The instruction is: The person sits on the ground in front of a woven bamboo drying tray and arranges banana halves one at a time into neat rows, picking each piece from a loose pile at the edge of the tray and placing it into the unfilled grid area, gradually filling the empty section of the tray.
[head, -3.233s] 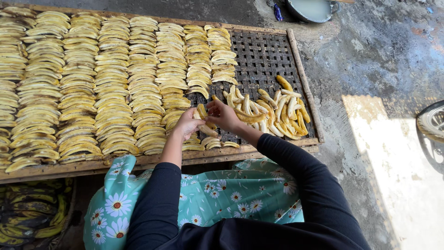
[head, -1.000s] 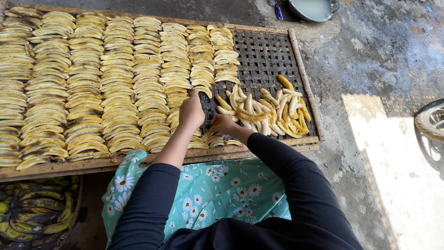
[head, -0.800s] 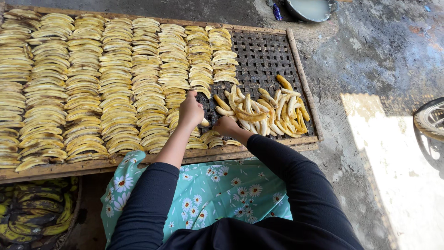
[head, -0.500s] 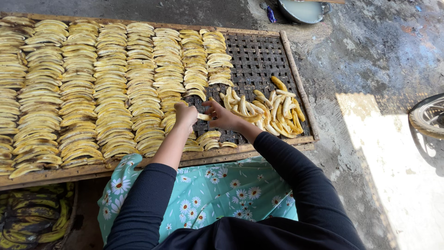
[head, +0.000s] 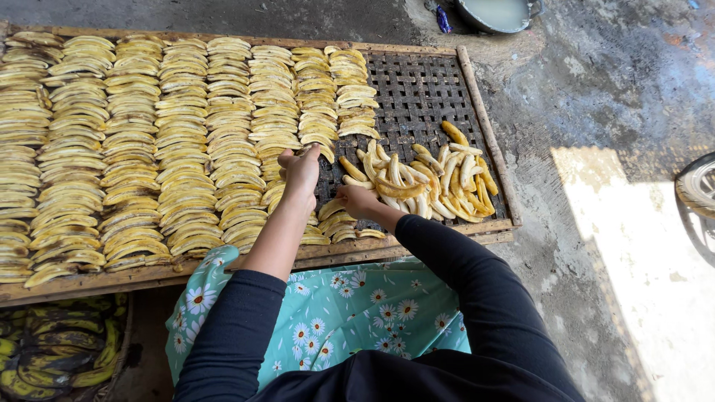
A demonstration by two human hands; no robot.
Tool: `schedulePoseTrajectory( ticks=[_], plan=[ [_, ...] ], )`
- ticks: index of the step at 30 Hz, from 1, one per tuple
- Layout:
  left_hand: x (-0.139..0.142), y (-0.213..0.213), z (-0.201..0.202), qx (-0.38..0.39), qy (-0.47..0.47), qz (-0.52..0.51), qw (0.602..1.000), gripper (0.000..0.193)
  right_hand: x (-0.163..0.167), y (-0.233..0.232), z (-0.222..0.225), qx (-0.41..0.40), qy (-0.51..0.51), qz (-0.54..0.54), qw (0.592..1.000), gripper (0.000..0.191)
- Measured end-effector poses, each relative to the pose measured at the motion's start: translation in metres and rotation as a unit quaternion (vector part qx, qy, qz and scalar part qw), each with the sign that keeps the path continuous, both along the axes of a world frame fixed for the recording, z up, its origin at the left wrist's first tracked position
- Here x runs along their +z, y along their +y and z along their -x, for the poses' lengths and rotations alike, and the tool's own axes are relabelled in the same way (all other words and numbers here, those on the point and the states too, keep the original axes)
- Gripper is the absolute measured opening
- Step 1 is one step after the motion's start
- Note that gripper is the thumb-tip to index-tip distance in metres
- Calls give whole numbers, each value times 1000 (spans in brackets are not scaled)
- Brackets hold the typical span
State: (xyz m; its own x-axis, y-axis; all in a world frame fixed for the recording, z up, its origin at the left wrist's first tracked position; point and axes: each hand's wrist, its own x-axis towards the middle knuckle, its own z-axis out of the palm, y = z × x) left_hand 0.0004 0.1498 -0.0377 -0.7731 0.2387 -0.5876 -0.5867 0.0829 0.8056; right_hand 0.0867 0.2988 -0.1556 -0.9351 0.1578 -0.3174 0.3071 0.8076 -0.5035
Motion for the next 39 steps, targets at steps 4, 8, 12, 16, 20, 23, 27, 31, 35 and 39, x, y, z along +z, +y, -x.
schedulePoseTrajectory(
  ticks=[4, 8, 12, 16, 20, 23, 27, 31, 35, 39],
  plan=[
    [-5, 5, -4, 11, 28, -18, 999, 88, -2, -13, -5, -23, -1, -29, 999, 23],
    [-9, 7, -3, -16, 6, -35, 999, 86, 9, -18, 1, 98, 13, -271, 958, 17],
    [-5, 3, 1, -25, 20, -50, 998, 81, 31, 18, 23, 51, -46, -211, 975, 29],
    [2, -2, 6, -34, 15, -80, 996, 76, 41, 54, 8, 52, 27, -169, 984, 35],
    [4, -6, 5, -39, 6, -69, 997, 72, 26, 38, -15, 44, -93, -245, 964, 61],
    [3, -6, 4, -42, 3, -75, 996, 70, 15, 23, -26, 150, -41, -394, 906, 45],
    [-2, 1, 3, -39, 1, -88, 995, 70, 4, 15, -33, 206, 9, -413, 887, 30],
    [-5, 9, 0, -44, 2, -96, 994, 69, -5, 8, -27, 236, 24, -457, 857, 22],
    [-7, 10, -2, -50, 3, -105, 993, 64, -1, 4, -16, 251, -18, -481, 840, 24],
    [-22, 13, 3, -49, 11, -115, 992, 59, 24, 25, 0, 170, -51, -360, 916, 14]
  ],
)
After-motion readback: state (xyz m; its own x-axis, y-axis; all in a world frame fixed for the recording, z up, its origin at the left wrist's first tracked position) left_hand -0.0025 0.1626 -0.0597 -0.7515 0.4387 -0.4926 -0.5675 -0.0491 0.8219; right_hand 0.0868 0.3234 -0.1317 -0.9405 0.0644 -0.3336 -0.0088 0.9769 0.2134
